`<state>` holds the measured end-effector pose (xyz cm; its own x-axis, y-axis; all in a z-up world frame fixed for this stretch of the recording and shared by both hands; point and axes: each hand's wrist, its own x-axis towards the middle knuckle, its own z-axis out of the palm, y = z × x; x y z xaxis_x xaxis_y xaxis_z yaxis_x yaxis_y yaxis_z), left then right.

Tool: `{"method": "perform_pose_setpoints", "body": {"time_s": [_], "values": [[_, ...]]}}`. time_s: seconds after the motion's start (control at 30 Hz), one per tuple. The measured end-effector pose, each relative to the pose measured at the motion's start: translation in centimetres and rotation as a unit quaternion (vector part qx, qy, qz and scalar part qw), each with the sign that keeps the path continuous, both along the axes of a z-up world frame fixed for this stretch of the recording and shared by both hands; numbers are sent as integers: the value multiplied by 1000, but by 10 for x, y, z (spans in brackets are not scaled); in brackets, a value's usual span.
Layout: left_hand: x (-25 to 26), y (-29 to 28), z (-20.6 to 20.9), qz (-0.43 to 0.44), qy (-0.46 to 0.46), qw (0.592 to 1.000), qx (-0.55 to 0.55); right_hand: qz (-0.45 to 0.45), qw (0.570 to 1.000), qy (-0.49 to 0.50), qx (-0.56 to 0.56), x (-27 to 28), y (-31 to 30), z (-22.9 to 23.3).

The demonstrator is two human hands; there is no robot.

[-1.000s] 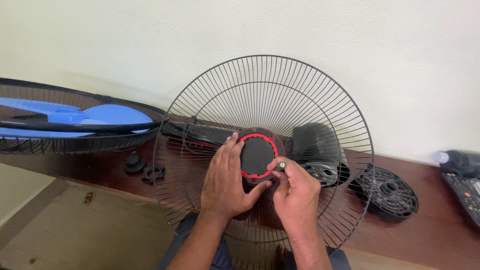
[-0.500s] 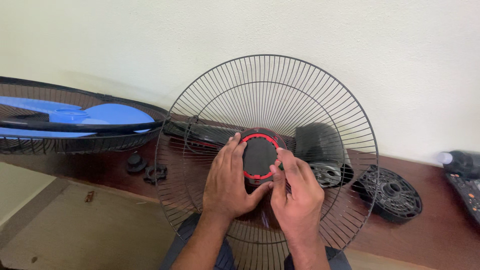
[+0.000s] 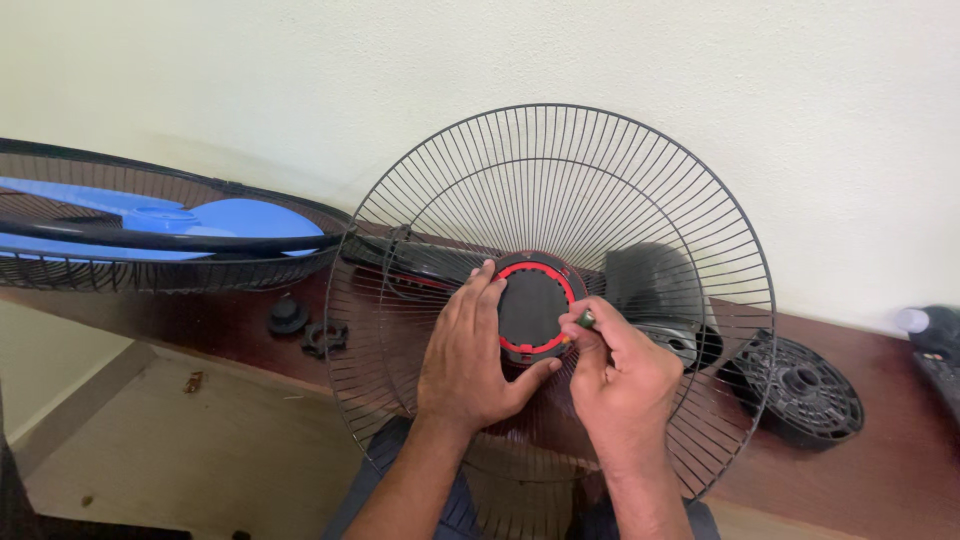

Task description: The person reassembles an electric fan by attaching the front grille, placing the blue fan blades onto the motor shaft, and securing the rear grille with a red locking ring using a screwdriver. The fan is placed on a wooden table during the process.

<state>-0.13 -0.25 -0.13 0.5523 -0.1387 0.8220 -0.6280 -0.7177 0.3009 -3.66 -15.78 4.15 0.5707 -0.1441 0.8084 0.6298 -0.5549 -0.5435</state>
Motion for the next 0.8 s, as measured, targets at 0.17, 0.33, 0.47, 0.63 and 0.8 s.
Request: {"method": "perform_pose_setpoints", "body": {"time_s": [0.17, 0.33, 0.47, 0.63, 0.8], "values": [[-1, 0, 1, 0, 7, 1000, 0, 53, 997, 51, 13, 1, -2, 3], [-1, -1, 1, 7, 17, 1000, 2, 74, 994, 75, 13, 4, -5, 6], [-1, -1, 1, 13, 25, 1000, 4, 95, 991, 98, 4, 6, -16, 14], [0, -1, 1, 7, 8, 1000, 7, 107, 984, 140, -35, 9, -21, 23], [-1, -1, 1, 3, 7, 1000, 1, 137, 978, 114, -106, 12, -25, 35]]}}
